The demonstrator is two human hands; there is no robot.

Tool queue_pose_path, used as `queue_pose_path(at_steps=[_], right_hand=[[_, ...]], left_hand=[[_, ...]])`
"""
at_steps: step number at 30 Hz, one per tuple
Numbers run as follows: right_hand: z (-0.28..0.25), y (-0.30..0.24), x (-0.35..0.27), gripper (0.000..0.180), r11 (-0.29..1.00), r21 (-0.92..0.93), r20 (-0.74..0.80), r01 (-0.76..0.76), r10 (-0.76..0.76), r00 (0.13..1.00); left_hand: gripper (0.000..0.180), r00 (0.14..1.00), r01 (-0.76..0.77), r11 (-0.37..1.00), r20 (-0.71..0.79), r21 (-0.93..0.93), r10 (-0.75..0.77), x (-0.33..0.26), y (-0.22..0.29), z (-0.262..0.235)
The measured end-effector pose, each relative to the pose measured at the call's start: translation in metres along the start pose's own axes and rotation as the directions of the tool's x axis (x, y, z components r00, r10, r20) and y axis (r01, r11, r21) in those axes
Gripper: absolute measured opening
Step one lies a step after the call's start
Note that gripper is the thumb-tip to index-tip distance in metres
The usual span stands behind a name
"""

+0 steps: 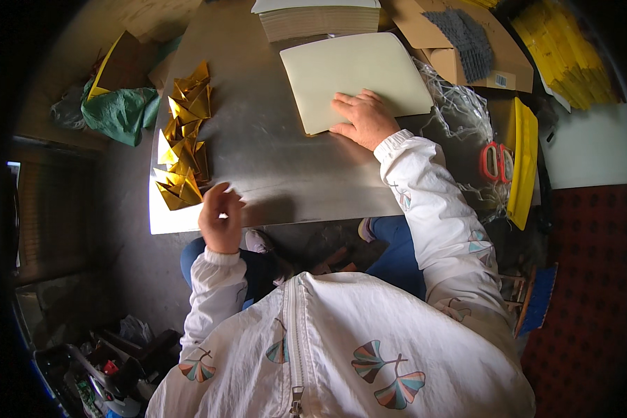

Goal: The person folds a gold-colored sheet of paper by hand into a small triangular packet, repeating the process with a second sheet. The finished packets are placed on the table next to a stack of similar items.

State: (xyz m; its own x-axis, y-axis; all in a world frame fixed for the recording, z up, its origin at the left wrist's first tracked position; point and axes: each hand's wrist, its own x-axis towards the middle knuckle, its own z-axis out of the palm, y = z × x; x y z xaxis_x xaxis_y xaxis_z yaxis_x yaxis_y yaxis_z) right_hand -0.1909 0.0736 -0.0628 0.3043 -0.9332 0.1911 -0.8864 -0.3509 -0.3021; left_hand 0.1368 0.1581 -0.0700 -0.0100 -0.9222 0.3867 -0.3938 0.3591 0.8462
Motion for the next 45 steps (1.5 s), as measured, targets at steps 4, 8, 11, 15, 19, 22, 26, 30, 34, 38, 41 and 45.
queue_pose_path(at_steps=[4,8,11,15,19,22,26,30,34,38,41,45], right_hand=[[-0.003,0.001,-0.002,0.054,0.995,-0.063,-0.001,0.084,-0.084,0.996],[0.000,0.005,0.002,0.045,0.976,-0.139,-0.031,0.169,-0.175,0.984],[0.002,0.007,0.003,0.041,0.963,-0.165,-0.062,0.212,-0.225,0.972],[0.001,0.010,0.001,0.023,0.948,-0.162,-0.139,0.275,-0.298,0.944],[-0.002,0.013,0.001,0.011,0.946,-0.163,-0.100,0.279,-0.297,0.950],[0.001,0.014,0.002,0.010,0.949,-0.144,-0.125,0.282,-0.300,0.946],[-0.004,0.019,0.000,0.008,0.963,-0.119,-0.253,0.240,-0.264,0.931],[-0.029,0.023,-0.008,0.005,0.965,-0.247,-0.176,0.089,-0.135,0.975],[-0.035,-0.008,-0.031,0.007,0.940,-0.211,-0.392,0.266,-0.331,0.858],[-0.017,-0.061,-0.077,0.004,0.932,-0.171,-0.346,0.319,-0.360,0.866],[-0.002,-0.099,-0.100,0.005,0.946,-0.066,-0.334,0.317,-0.321,0.887],[-0.003,-0.121,-0.125,0.022,0.944,0.127,-0.105,0.304,-0.292,0.951]], left_hand=[[0.026,0.936,-0.351,0.885,0.155,0.306,0.317,0.029,0.020,0.039],[0.031,0.793,-0.606,0.686,0.369,0.402,0.484,0.066,0.030,0.075],[0.038,0.731,-0.671,0.625,0.498,0.399,0.466,0.092,0.025,0.103],[0.025,0.676,-0.724,0.513,0.621,0.461,0.397,0.105,0.016,0.119],[0.013,0.677,-0.710,0.597,0.595,0.372,0.434,0.112,0.013,0.121],[0.008,0.696,-0.663,0.629,0.645,0.407,0.316,0.119,0.016,0.120],[0.009,0.755,-0.604,0.589,0.622,0.537,0.207,0.125,0.023,0.122],[0.007,0.712,-0.673,0.614,0.586,0.412,0.387,0.129,0.032,0.106],[0.008,0.498,-0.867,0.400,0.513,0.297,0.699,0.097,0.048,0.068],[0.017,0.626,-0.771,0.577,0.489,0.270,0.608,0.036,0.053,0.023],[0.024,0.677,-0.696,0.656,0.574,0.293,0.461,0.008,0.040,0.005],[0.034,0.712,-0.445,0.889,0.644,0.106,0.279,-0.018,0.022,-0.011]])
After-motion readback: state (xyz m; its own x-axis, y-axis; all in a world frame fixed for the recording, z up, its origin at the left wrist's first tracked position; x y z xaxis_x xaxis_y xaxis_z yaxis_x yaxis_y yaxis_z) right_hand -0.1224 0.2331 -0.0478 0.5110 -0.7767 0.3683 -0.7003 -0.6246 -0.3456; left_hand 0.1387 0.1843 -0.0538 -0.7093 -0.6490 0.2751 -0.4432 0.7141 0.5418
